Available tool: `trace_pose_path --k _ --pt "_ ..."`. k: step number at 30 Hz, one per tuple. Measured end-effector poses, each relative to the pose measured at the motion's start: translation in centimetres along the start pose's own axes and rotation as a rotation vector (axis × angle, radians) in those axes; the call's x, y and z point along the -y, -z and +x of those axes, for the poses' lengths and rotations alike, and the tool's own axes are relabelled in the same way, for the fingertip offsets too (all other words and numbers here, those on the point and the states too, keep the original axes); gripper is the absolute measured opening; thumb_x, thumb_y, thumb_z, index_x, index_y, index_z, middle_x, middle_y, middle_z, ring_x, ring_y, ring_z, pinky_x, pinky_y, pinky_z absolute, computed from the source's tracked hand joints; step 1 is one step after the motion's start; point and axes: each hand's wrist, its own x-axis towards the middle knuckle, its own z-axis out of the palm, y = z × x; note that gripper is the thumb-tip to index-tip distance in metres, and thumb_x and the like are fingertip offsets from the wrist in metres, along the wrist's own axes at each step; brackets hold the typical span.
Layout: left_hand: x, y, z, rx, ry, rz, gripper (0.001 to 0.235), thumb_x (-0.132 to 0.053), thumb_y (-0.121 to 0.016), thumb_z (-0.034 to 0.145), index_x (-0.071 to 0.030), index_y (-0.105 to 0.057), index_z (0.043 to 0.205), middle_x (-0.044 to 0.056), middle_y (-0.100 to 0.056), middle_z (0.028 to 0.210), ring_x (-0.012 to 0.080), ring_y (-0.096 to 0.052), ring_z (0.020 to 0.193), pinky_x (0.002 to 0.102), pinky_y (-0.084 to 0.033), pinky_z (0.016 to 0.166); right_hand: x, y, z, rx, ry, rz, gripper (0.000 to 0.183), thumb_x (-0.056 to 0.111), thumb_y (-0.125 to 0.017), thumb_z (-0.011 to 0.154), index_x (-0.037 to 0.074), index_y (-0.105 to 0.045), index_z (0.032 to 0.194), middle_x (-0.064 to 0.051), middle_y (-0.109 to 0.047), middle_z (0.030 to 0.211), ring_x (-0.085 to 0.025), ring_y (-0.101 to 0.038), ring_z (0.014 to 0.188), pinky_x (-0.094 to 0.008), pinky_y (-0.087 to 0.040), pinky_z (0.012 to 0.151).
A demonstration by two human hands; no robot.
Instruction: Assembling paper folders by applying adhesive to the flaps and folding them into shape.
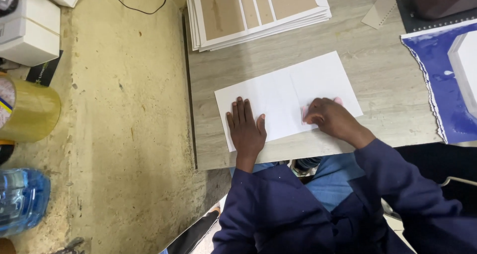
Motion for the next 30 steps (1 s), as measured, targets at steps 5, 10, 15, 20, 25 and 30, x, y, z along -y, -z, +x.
trace_pose_path --k 5,10,15,20,25,30 --pt "-0.2 0.2 0.3 0.039 0.012 0.015 0.071 -0.052 -0.030 0.116 -0.004 -0.035 0.168 0.022 -0.026 0.178 0.0375 -0.019 0.167 0.058 -0.007 0.134 -1.6 0.3 8.7 -0.113 -0.009 -0.138 0.012 0.008 -0.077 0.094 0.018 -0.084 0.092 -0.009 -0.075 0.104 -0.036 -0.070 0.103 -0.049 -0.055 0.092" --pt "-0.3 0.6 0.4 0.085 0.024 0.020 0.072 -0.052 -0.027 0.116 -0.004 -0.031 0.169 0.023 -0.022 0.178 0.0385 -0.015 0.168 0.059 -0.004 0.134 -7.3 -2.6 18.8 -0.231 -0.017 -0.215 0.014 0.012 -0.079 0.096 0.025 -0.082 0.090 -0.003 -0.072 0.098 -0.031 -0.072 0.095 -0.046 -0.058 0.084" --pt "-0.6 0.8 -0.1 0.039 0.055 -0.015 0.069 -0.050 -0.034 0.115 -0.006 -0.034 0.169 0.020 -0.026 0.178 0.0376 -0.020 0.167 0.059 -0.007 0.134 -4.9 -2.7 15.6 -0.209 0.057 -0.164 0.010 0.018 -0.071 0.107 0.012 -0.079 0.108 -0.018 -0.071 0.102 -0.043 -0.074 0.099 -0.053 -0.059 0.082" --pt "-0.4 0.4 0.5 0.049 0.055 -0.003 0.070 -0.052 -0.033 0.114 -0.008 -0.035 0.169 0.019 -0.026 0.178 0.0368 -0.020 0.167 0.059 -0.007 0.135 0.3 -5.6 5.4 -0.092 0.062 -0.106 0.009 0.012 -0.069 0.102 0.009 -0.077 0.104 -0.020 -0.073 0.106 -0.043 -0.074 0.104 -0.052 -0.060 0.084" --pt "-0.4 0.7 0.3 0.086 0.069 -0.022 0.070 -0.051 -0.031 0.114 -0.008 -0.031 0.170 0.019 -0.022 0.180 0.0367 -0.017 0.168 0.059 -0.004 0.135 3.2 -5.9 -0.7 -0.023 0.033 -0.165 0.010 0.011 -0.067 0.100 0.009 -0.076 0.101 -0.018 -0.071 0.106 -0.044 -0.073 0.104 -0.054 -0.061 0.080" --pt "-0.7 0.9 0.2 0.084 0.053 0.018 0.069 -0.051 -0.030 0.116 -0.006 -0.032 0.169 0.021 -0.024 0.178 0.0374 -0.018 0.167 0.061 -0.006 0.134 1.5 -5.7 4.0 -0.052 0.069 -0.283 0.012 0.016 -0.068 0.100 0.016 -0.076 0.092 -0.012 -0.072 0.099 -0.038 -0.072 0.102 -0.048 -0.057 0.087"
